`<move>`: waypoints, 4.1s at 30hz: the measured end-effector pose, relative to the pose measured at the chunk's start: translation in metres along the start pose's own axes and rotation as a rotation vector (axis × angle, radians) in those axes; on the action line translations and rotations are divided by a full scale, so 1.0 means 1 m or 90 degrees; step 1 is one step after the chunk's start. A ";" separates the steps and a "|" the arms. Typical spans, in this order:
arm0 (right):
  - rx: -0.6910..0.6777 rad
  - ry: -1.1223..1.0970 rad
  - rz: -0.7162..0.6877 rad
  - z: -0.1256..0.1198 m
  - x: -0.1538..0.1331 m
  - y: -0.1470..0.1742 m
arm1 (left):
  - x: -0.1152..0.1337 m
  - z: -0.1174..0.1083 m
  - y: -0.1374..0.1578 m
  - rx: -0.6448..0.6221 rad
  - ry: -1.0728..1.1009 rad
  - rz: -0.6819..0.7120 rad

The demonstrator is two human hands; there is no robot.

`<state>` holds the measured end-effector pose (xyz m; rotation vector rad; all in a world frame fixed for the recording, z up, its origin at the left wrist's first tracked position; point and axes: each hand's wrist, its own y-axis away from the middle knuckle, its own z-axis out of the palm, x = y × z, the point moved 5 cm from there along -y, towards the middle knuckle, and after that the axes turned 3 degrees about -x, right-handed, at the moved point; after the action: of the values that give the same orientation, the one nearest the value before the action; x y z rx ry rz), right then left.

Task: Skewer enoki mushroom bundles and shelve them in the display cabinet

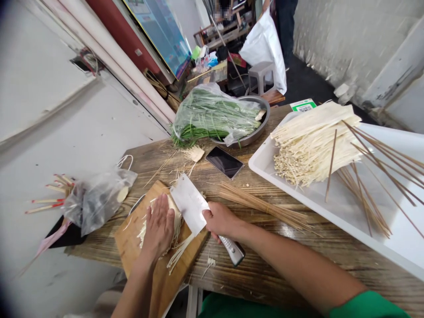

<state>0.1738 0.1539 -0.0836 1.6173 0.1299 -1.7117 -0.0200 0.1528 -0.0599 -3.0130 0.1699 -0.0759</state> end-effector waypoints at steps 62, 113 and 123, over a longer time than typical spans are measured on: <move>-0.016 0.066 0.053 0.011 -0.002 0.005 | 0.000 0.000 -0.001 0.013 -0.062 0.033; -0.051 0.015 -0.015 0.039 -0.007 -0.025 | -0.005 -0.001 0.001 0.002 -0.032 0.012; -0.040 0.013 0.003 0.058 -0.014 -0.017 | -0.010 -0.006 0.001 0.004 -0.021 -0.005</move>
<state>0.1158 0.1400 -0.0675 1.5892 0.1880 -1.6718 -0.0300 0.1521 -0.0547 -3.0060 0.1533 -0.0271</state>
